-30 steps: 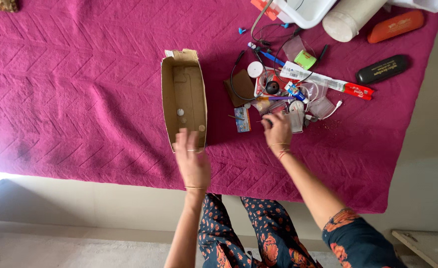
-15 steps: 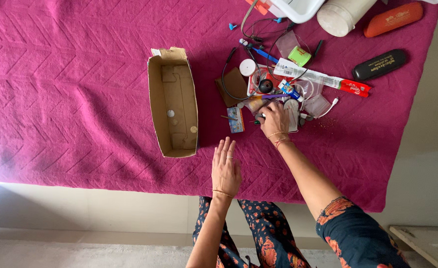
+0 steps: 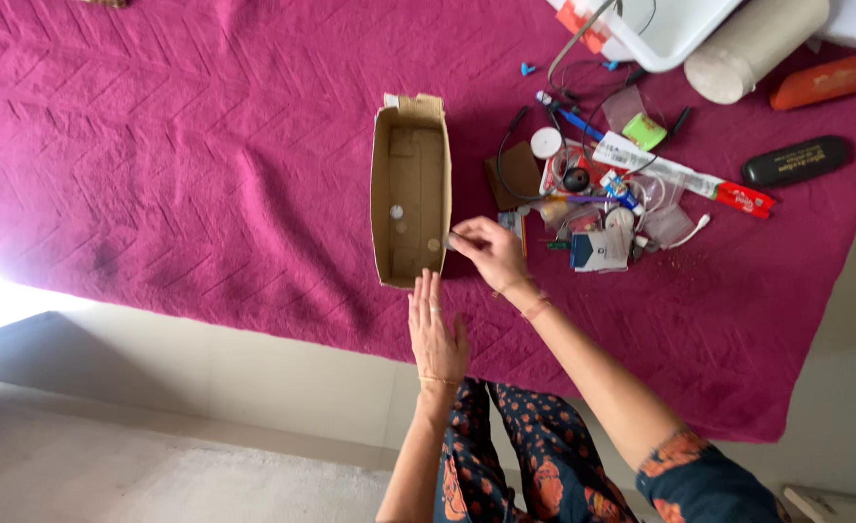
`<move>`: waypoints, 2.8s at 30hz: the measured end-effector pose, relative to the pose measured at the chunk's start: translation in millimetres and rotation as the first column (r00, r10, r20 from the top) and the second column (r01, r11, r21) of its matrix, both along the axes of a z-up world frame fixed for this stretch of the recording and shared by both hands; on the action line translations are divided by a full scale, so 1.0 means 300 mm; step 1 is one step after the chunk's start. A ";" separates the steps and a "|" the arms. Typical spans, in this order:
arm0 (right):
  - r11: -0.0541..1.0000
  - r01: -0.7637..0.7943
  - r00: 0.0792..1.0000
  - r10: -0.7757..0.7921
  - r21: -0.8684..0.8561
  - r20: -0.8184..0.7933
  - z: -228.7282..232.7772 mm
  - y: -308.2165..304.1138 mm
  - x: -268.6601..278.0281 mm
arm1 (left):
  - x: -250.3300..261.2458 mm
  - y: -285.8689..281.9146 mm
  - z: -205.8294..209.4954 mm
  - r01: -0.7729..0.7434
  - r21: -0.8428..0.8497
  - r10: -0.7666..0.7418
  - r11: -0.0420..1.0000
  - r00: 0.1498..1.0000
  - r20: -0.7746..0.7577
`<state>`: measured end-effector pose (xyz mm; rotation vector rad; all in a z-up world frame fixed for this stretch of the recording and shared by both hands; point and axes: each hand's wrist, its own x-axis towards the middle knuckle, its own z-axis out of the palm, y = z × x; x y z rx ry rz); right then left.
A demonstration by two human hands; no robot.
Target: The person sits on the floor and organizes various small items from a bed into a cardboard box and a plastic container. They place items such as pens, cables, and small boxes into the containers, then move the filled containers to a nearby shelf.
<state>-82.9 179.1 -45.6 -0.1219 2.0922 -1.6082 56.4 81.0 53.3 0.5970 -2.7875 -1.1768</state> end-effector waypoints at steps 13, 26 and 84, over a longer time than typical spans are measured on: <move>0.691 0.275 0.911 0.035 0.668 -0.411 -0.094 0.388 0.012 | 0.026 0.065 -0.032 0.099 0.025 -0.099 0.995 0.995 0.000; 0.480 0.103 0.848 0.415 0.871 -0.329 -0.344 0.565 -0.094 | 0.012 0.385 -0.155 0.038 0.083 -0.041 0.996 0.999 0.029; 0.931 0.101 0.995 -0.100 -0.351 0.020 0.126 0.077 -0.066 | 0.043 0.204 -0.028 -0.265 0.047 0.266 0.963 0.964 -0.026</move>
